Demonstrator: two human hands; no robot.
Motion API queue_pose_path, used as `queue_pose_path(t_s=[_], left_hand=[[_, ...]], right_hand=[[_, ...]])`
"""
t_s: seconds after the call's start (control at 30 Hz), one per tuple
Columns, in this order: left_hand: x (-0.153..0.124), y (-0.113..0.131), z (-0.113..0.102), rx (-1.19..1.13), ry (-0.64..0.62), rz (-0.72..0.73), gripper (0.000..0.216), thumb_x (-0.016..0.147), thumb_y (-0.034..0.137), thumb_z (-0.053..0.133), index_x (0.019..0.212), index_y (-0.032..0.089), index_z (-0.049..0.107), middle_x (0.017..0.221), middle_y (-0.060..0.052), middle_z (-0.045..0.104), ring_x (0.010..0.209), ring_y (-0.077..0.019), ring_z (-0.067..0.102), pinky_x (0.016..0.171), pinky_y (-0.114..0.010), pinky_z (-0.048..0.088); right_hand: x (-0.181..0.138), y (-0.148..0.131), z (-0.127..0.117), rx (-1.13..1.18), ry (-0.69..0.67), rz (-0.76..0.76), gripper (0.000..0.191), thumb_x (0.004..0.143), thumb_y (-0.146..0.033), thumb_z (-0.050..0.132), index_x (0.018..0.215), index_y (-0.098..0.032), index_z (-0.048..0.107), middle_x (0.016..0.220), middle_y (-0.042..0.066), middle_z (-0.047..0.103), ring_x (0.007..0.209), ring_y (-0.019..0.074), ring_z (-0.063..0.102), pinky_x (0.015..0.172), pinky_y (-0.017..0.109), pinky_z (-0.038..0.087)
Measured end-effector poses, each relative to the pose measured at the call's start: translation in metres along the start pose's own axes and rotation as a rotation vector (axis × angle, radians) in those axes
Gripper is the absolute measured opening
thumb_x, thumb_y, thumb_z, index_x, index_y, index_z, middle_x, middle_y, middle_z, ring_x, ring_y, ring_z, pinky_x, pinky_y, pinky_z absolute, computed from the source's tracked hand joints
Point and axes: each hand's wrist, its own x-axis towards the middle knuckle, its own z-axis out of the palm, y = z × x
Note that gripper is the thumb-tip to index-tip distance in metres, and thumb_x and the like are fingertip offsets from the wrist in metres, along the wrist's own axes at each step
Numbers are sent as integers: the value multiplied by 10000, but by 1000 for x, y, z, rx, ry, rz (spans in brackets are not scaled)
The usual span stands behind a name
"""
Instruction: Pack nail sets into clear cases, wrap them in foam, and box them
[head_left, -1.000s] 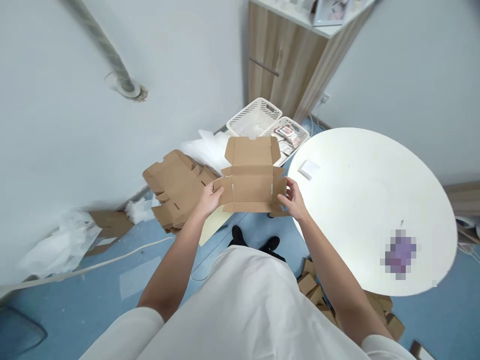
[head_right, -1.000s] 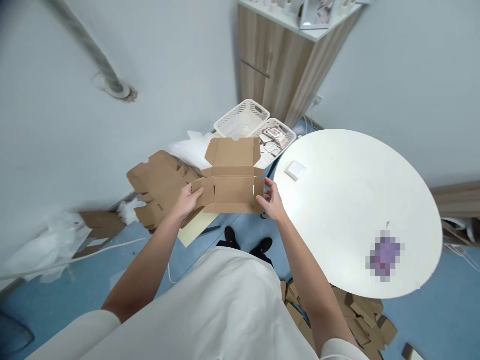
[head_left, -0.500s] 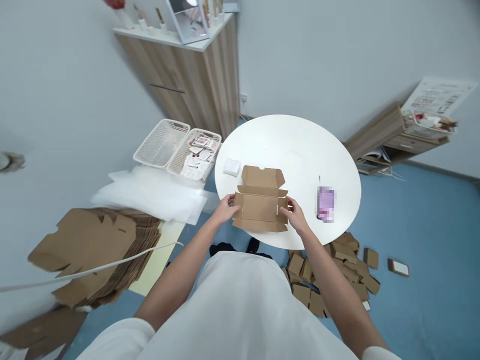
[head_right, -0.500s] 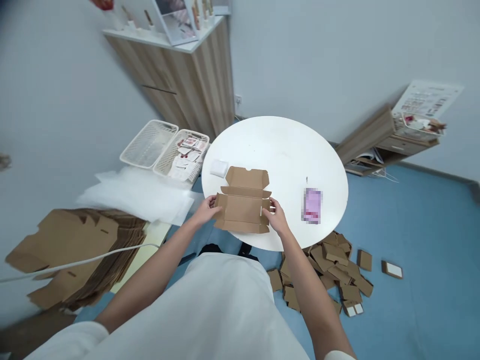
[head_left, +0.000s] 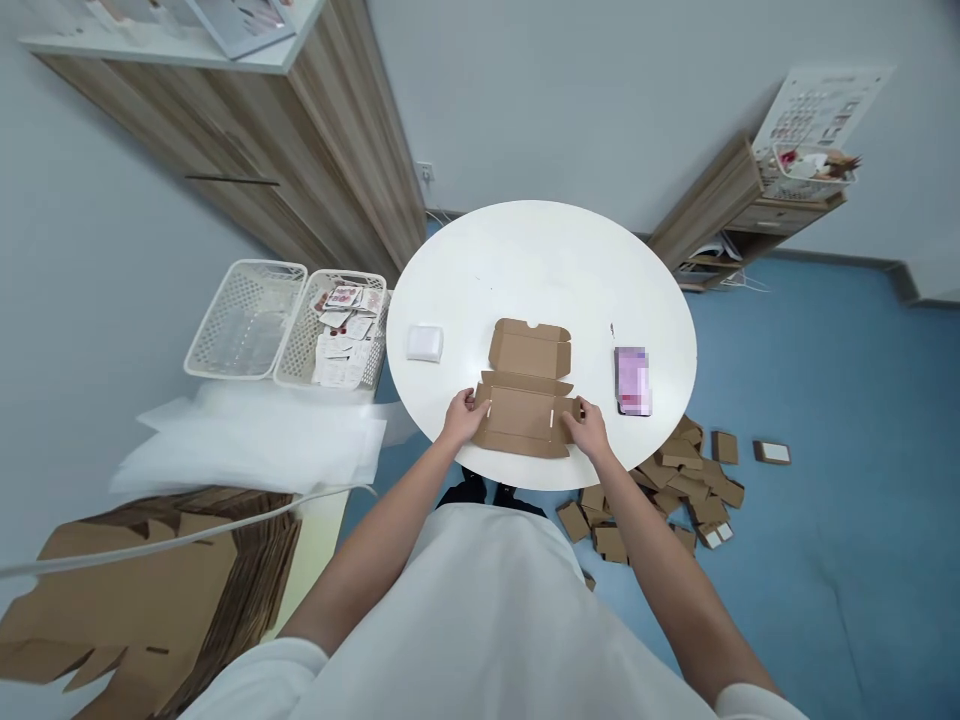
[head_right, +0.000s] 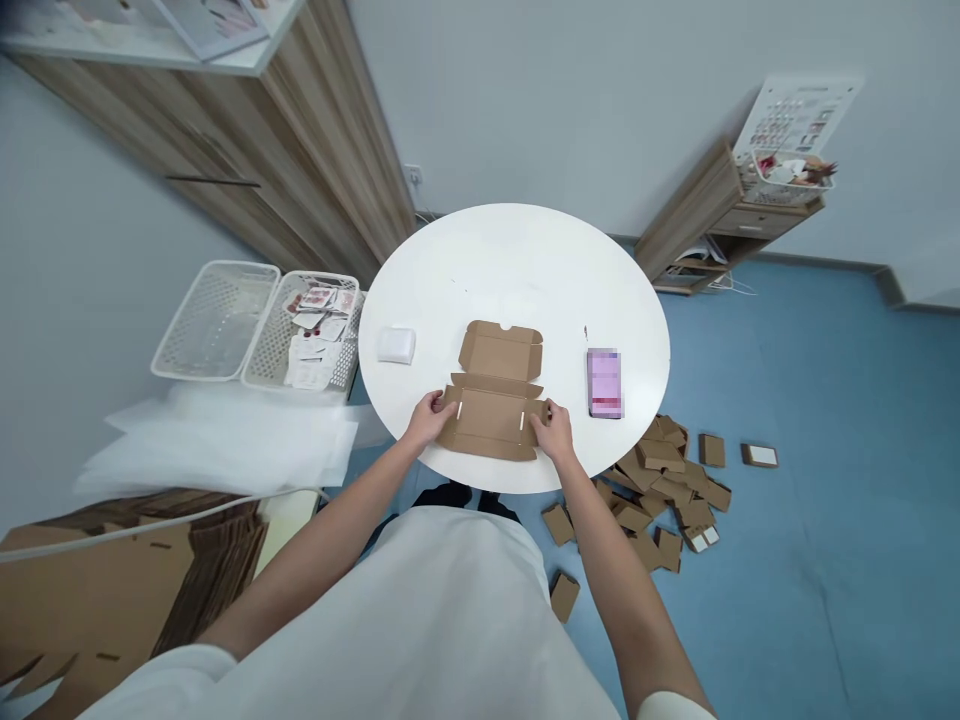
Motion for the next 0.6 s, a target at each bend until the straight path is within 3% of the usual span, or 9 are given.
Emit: queue_pose_path(t_s=[0.1,0.2,0.37,0.6], left_hand=[[-7,-10,-18,71,-23,-39,555,645,453,653,1087,161,489,1080,-126,572,965,-222,559,805,-321,414],[-22,-27,-33,212,-22,-113,679,587,513,675,1118,159,441,985,-117,601,937,-250,570,787,-336,408],[-43,-46,-32,200,-186,-230,529,621,464,665,1014,182,451,748,-50,636,794,-226,613,715,-311,424],[-44,-39,-7,43,-155,-230,412,686,339,645,993,179,422,722,-39,644,670,-171,634,661,-287,452]], right_hand=[[-3,-1,0,-218,187,-12,611,702,-404,516,1240,-141,395,1221,170,413,1127,307,372,915,463,325],[-2,-12,2,-384,251,-87,560,733,-352,486,1253,-183,371,1244,152,382,1156,318,320,917,490,282],[15,-37,9,-587,99,-206,349,757,-202,447,1102,-220,492,1171,115,468,1097,287,372,900,440,259],[46,-51,11,-799,-33,-222,250,781,-222,442,1020,-200,512,911,117,577,926,276,475,868,448,228]])
